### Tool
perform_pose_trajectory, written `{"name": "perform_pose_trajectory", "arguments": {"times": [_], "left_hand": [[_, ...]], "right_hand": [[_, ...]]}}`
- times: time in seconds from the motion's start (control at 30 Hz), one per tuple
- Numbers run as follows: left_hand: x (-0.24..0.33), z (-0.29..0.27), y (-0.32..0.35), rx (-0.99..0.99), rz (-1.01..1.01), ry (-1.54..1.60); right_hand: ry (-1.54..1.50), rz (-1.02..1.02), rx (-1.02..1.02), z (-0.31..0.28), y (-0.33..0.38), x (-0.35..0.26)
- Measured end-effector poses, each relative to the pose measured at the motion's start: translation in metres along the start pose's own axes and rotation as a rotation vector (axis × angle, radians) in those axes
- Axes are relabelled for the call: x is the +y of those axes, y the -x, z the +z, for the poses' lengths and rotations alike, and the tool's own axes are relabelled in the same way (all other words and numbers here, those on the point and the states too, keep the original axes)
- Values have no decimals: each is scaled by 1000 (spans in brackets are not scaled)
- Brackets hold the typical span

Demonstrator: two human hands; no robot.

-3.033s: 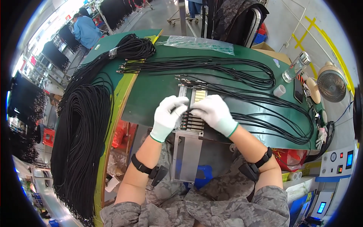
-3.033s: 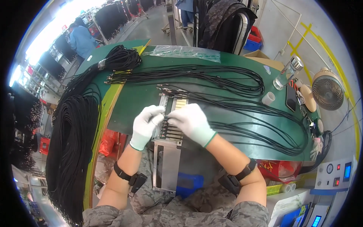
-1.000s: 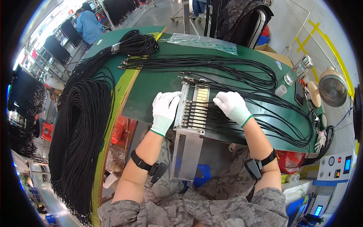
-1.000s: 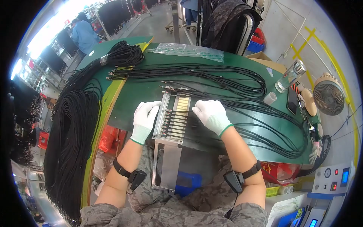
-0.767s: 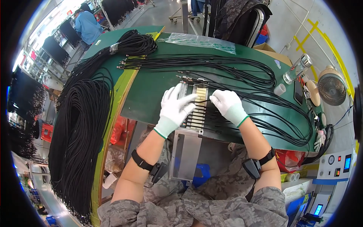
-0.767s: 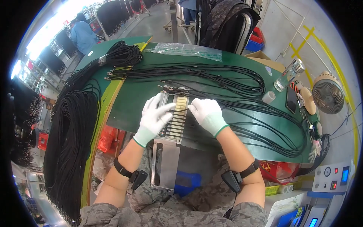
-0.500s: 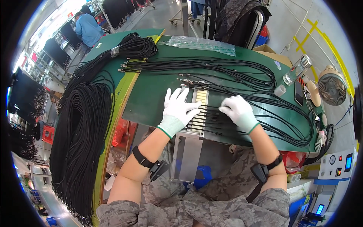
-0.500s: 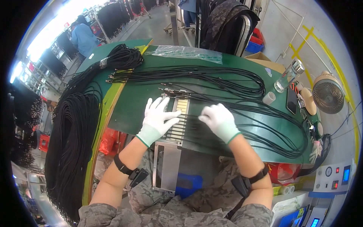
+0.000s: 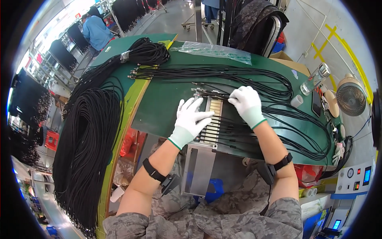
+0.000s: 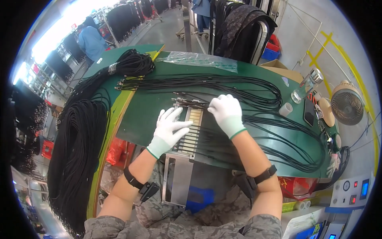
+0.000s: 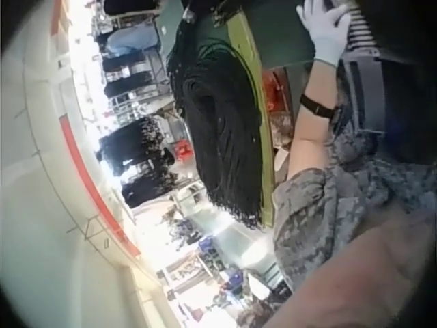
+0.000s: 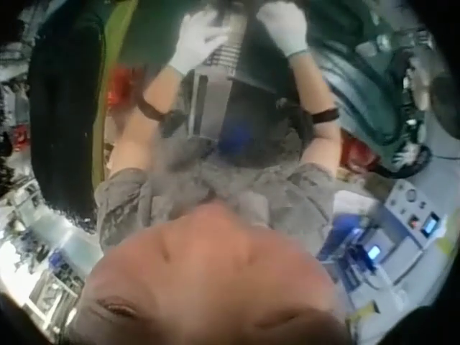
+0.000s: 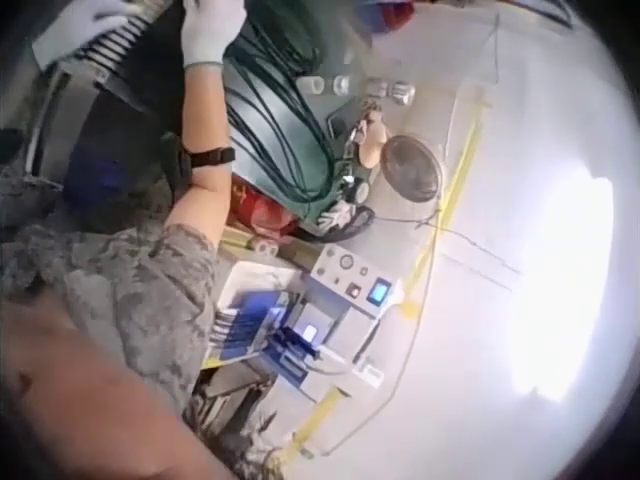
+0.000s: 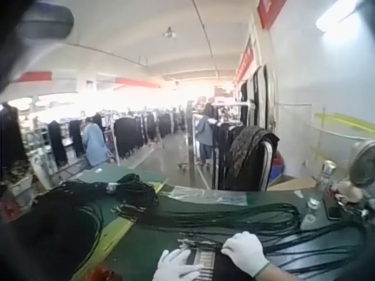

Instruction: Assembling wiring harnesses by manually placing cables and connectors into a specialized metal assembly jig.

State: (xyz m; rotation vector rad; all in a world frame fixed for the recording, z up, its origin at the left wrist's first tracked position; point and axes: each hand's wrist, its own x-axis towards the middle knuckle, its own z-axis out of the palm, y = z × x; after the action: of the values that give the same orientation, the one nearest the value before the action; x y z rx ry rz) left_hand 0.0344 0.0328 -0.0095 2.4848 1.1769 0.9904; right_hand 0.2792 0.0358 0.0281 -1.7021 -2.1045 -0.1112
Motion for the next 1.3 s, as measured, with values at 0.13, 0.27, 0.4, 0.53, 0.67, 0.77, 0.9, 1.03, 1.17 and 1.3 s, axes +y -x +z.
{"name": "perform_pose_trajectory", "arguments": {"times": [0.13, 0.27, 0.4, 0.53, 0.67, 0.77, 0.9, 1.03, 1.17, 1.3], "left_hand": [[-8, -4, -4, 141, -181, 224], [-13, -9, -6, 305, -341, 308], [-11, -13, -5, 184, -265, 329], [-2, -17, -6, 171, -103, 422], [-8, -17, -2, 189, -43, 424], [-19, -19, 1, 276, -194, 479], [-21, -23, 0, 246, -101, 284], [-16, -25, -4, 215, -87, 142], [-16, -21, -4, 201, -134, 118], [-18, -19, -3, 166, -136, 110]], "right_hand": [[-220, -25, 3, -17, 11, 11], [-376, -100, -61, -24, 12, 11], [-362, -126, -106, -21, 13, 9], [-387, -299, 67, -10, 13, -37], [-362, -291, -80, -8, 17, -33], [-308, -234, -117, -10, 16, -8], [-510, -235, -53, -10, 17, -7], [-354, -308, -48, -10, 16, -17], [-112, -277, 25, -15, 18, -13], [-5, -254, 16, -16, 18, -16]]}}
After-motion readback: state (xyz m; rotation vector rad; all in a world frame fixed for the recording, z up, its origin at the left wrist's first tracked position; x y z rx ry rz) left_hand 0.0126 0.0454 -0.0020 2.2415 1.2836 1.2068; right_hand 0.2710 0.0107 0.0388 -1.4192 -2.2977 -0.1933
